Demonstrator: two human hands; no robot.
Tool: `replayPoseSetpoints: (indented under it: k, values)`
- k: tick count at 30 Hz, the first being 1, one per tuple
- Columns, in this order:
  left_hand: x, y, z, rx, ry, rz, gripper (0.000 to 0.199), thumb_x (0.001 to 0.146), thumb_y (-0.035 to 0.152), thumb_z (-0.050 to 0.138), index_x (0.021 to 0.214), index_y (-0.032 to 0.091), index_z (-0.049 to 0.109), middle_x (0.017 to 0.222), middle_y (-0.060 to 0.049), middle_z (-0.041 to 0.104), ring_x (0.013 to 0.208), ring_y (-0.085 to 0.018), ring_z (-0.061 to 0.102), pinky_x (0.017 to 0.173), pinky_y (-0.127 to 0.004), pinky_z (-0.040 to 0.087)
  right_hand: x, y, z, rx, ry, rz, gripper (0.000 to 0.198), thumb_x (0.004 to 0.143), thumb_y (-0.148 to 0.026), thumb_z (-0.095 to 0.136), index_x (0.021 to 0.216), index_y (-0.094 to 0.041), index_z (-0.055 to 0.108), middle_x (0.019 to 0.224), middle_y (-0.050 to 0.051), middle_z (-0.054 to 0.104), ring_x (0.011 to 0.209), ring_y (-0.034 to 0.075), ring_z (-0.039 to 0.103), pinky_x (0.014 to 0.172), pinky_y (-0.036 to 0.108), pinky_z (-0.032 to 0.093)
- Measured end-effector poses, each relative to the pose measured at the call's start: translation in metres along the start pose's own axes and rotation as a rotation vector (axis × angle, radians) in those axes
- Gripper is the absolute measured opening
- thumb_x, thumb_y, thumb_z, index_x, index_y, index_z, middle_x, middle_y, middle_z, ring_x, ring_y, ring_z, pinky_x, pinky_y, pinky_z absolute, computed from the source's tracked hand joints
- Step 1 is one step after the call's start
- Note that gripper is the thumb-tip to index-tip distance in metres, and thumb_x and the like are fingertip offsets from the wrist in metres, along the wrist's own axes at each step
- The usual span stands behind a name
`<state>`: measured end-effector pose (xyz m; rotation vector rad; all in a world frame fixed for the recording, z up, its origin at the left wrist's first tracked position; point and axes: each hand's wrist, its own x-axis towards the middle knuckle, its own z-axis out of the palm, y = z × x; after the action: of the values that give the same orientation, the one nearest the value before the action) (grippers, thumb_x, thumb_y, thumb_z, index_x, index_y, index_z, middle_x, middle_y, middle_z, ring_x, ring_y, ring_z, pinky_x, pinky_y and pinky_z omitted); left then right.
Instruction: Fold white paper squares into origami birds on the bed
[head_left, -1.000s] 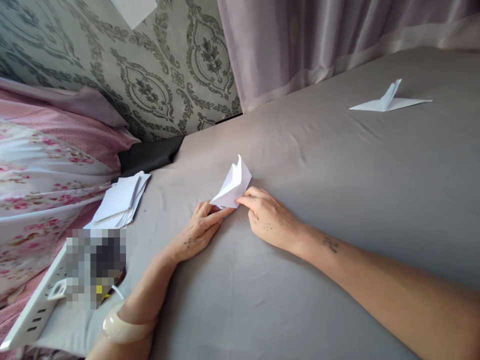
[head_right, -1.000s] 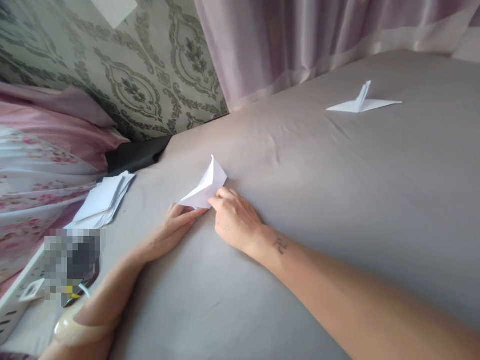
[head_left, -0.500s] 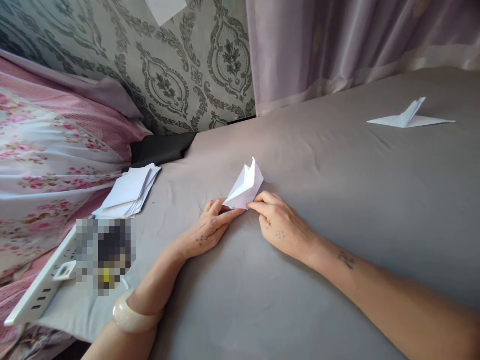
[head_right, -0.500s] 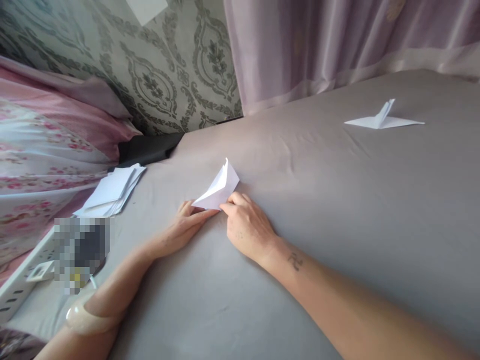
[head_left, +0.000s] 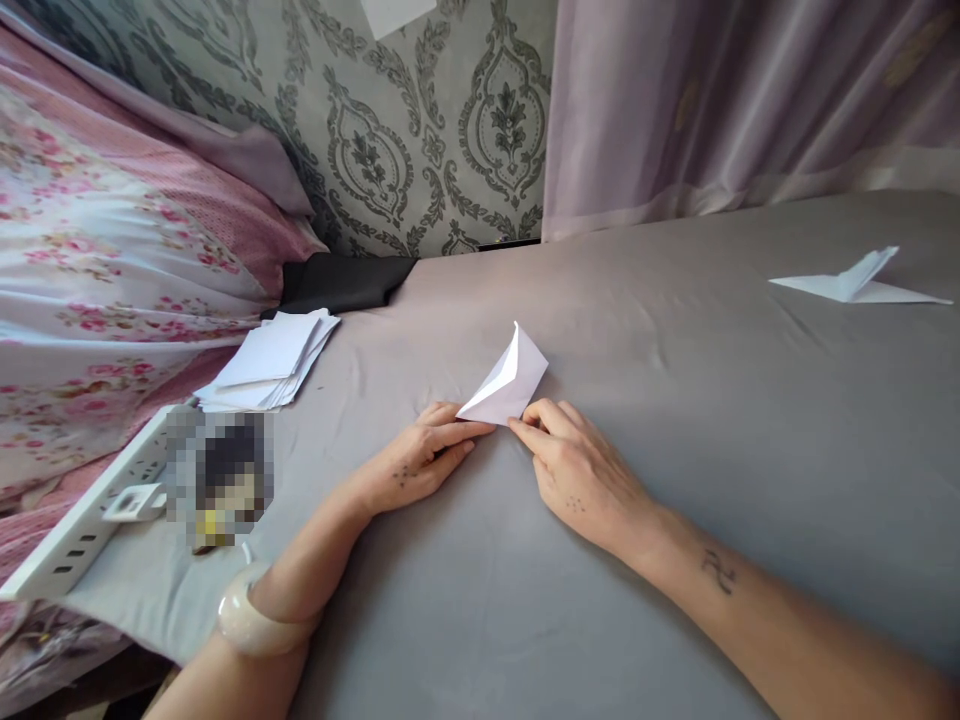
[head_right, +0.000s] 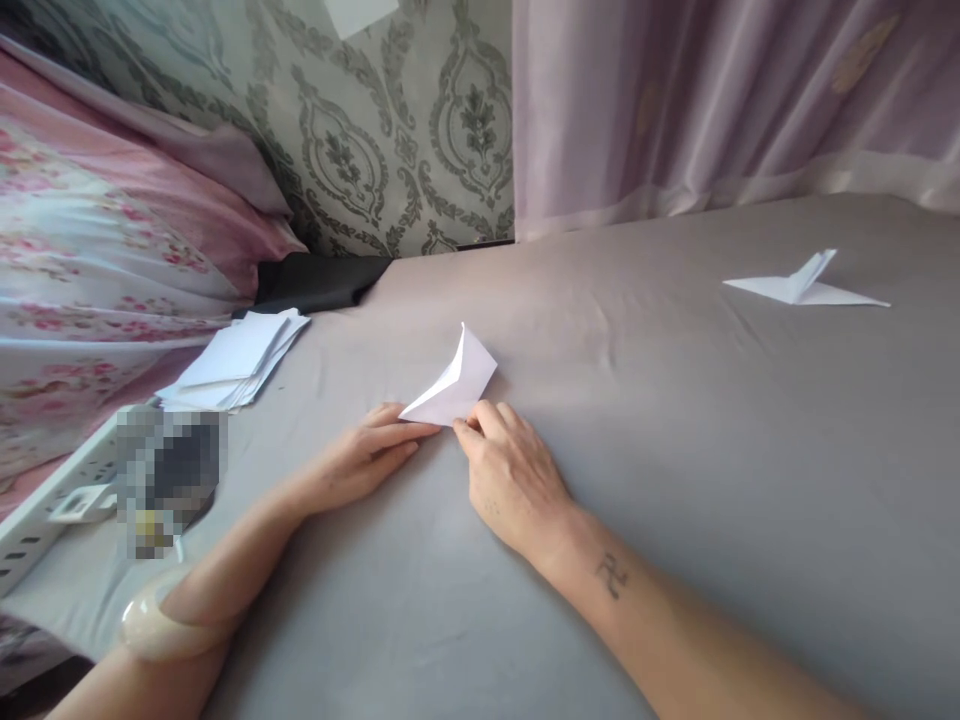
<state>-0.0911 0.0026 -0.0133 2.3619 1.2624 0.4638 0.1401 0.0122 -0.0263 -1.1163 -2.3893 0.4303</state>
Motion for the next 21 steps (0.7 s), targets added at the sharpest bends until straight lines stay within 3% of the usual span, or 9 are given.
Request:
replayPoseSetpoints:
  k: [4, 7, 13, 17, 21]
  values:
    - [0.001, -0.001, 0.000, -0.145, 0.101, -0.112, 0.021, 0.095, 0.026, 0.048, 0.108, 0.023, 0.064, 0.121, -0.007, 0.057, 0.101, -0.018, 0.058, 0.088, -0.031, 0.048, -0.001, -0.005, -0.001, -0.132, -0.021, -0.033, 0.045, 0.082, -0.001, 0.039, 0.118, -0.014, 0.062, 0.102, 0.011, 0.059, 0.087, 0.022, 0.050, 0.078, 0.038, 0.046]
    - [0.002, -0.003, 0.002, -0.327, 0.201, -0.201, 0.011, 0.091, 0.024, 0.051, 0.098, 0.019, 0.059, 0.121, -0.007, 0.057, 0.100, -0.017, 0.060, 0.088, -0.030, 0.049, -0.001, -0.011, -0.001, -0.206, -0.031, -0.030, 0.044, 0.081, -0.004, 0.042, 0.120, -0.011, 0.061, 0.103, 0.012, 0.058, 0.087, 0.024, 0.049, 0.078, 0.039, 0.045]
    - [0.005, -0.005, 0.003, -0.579, 0.344, -0.400, 0.020, 0.086, 0.016, 0.050, 0.106, 0.018, 0.053, 0.098, -0.005, 0.067, 0.094, -0.016, 0.064, 0.087, -0.030, 0.050, 0.002, -0.022, 0.002, -0.272, -0.036, -0.012, 0.039, 0.083, -0.009, 0.043, 0.117, -0.006, 0.061, 0.098, 0.012, 0.058, 0.086, 0.024, 0.050, 0.075, 0.040, 0.043]
    - [0.006, 0.001, -0.002, -0.425, 0.427, -0.514, 0.015, 0.084, 0.019, 0.051, 0.096, 0.017, 0.058, 0.082, -0.002, 0.064, 0.076, -0.014, 0.062, 0.071, -0.027, 0.049, 0.005, -0.025, 0.005, -0.257, -0.022, 0.002, 0.035, 0.085, -0.011, 0.042, 0.114, -0.006, 0.062, 0.096, 0.012, 0.057, 0.084, 0.023, 0.051, 0.075, 0.040, 0.043]
    - [0.006, 0.004, -0.001, -0.151, 0.347, -0.476, 0.011, 0.082, 0.024, 0.057, 0.088, 0.019, 0.065, 0.078, 0.000, 0.060, 0.066, -0.012, 0.053, 0.064, -0.025, 0.044, 0.006, -0.025, 0.007, -0.265, 0.002, 0.032, 0.036, 0.084, -0.011, 0.043, 0.115, -0.006, 0.060, 0.099, 0.013, 0.057, 0.086, 0.024, 0.051, 0.075, 0.040, 0.043]
